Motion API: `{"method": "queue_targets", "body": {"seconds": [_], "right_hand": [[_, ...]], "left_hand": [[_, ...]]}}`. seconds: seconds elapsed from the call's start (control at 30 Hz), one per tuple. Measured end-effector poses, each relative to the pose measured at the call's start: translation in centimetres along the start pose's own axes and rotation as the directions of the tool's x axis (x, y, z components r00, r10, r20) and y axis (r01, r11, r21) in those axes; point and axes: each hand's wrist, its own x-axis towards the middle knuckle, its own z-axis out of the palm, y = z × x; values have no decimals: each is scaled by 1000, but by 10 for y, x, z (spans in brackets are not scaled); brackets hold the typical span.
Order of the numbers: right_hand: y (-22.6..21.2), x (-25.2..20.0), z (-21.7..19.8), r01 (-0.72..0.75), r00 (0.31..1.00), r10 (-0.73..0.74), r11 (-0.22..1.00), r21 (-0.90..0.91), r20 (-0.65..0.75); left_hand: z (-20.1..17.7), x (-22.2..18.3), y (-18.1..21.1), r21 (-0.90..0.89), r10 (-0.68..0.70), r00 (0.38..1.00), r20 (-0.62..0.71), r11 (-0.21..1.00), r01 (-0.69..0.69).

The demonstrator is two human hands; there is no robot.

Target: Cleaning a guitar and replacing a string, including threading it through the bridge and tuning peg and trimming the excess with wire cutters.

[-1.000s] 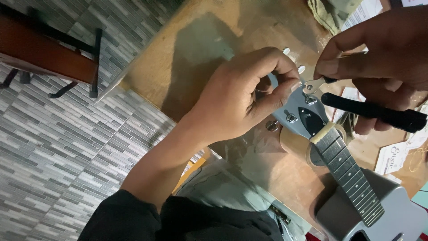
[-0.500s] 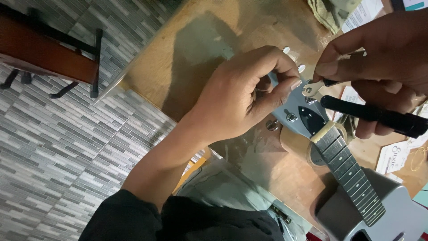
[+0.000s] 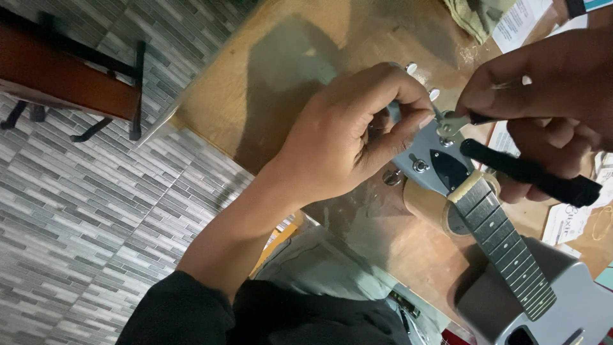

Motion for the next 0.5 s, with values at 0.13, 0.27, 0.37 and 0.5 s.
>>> {"method": "queue_targets", "body": {"seconds": [0.13, 0.27, 0.37, 0.5], "right_hand": [[-2, 3, 2, 2, 1000, -2, 1000, 17, 5], [-10, -3, 8, 11, 1000, -11, 1000, 22, 10], [17, 20, -8, 14, 1000, -14, 999, 31, 12], [13, 11, -3, 5, 1000, -5, 1000, 29, 0]], "left_hand": [[-1, 0, 0, 29, -2, 1000, 3, 1000, 2], [-1, 0, -1, 10, 21, 1000, -2, 1000, -21], [0, -1, -2, 25, -11, 1000, 0, 1000, 11], [-1, -1, 0, 21, -9, 1000, 5, 1000, 8]]}}
